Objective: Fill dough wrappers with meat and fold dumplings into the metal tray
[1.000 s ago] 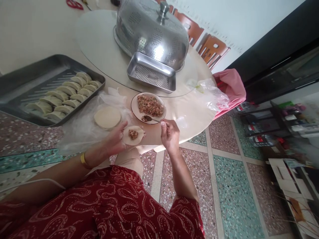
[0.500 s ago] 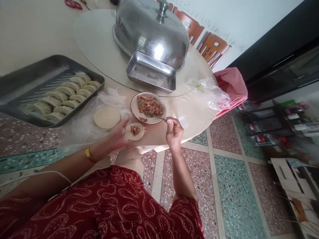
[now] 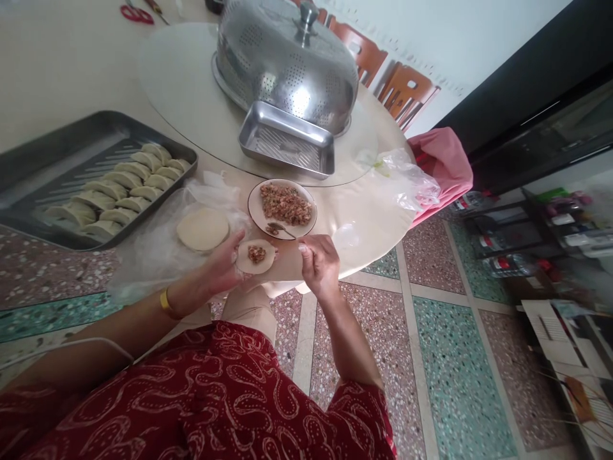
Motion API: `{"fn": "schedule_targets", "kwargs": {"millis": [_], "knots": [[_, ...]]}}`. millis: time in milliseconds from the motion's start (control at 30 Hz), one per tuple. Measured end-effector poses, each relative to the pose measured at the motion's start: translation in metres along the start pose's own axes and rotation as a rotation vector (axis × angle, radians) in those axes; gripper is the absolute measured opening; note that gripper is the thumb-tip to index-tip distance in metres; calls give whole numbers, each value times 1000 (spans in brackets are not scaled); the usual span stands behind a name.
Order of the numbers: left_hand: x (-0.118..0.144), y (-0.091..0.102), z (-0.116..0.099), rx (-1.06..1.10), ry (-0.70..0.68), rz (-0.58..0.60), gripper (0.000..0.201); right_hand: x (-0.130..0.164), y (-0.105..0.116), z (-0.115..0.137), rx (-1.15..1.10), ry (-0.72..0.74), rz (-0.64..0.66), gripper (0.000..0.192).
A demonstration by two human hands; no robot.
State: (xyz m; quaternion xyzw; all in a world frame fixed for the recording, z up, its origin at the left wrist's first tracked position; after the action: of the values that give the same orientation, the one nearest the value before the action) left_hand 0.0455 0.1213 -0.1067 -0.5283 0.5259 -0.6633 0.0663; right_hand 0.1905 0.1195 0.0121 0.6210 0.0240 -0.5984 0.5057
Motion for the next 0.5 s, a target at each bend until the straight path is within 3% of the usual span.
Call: {"fn": "schedule_targets", "kwargs": {"millis": [167,333,500], "knots": [[-2,1,1,-4,2,27,51,-3,-16,-3,78,48,22,18],[0,3,-1,-10,-13,-9,49,-8,-7,-1,29,86,25,15],[3,-2,-1,-6,-30,-8,49,-8,-9,13,-52,178,163,15]]}}
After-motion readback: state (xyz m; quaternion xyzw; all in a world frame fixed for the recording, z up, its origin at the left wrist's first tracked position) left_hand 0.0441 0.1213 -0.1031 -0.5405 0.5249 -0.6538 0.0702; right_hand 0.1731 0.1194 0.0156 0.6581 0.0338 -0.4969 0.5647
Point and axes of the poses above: each hand's wrist, its own x-axis away from the middle knuckle, its own y-axis out of the back of the hand, z = x × y, the point moved 8 cm from there along -x, towards the middle knuckle, and after that the axes turned 5 degrees about x, right-handed, at the moved point
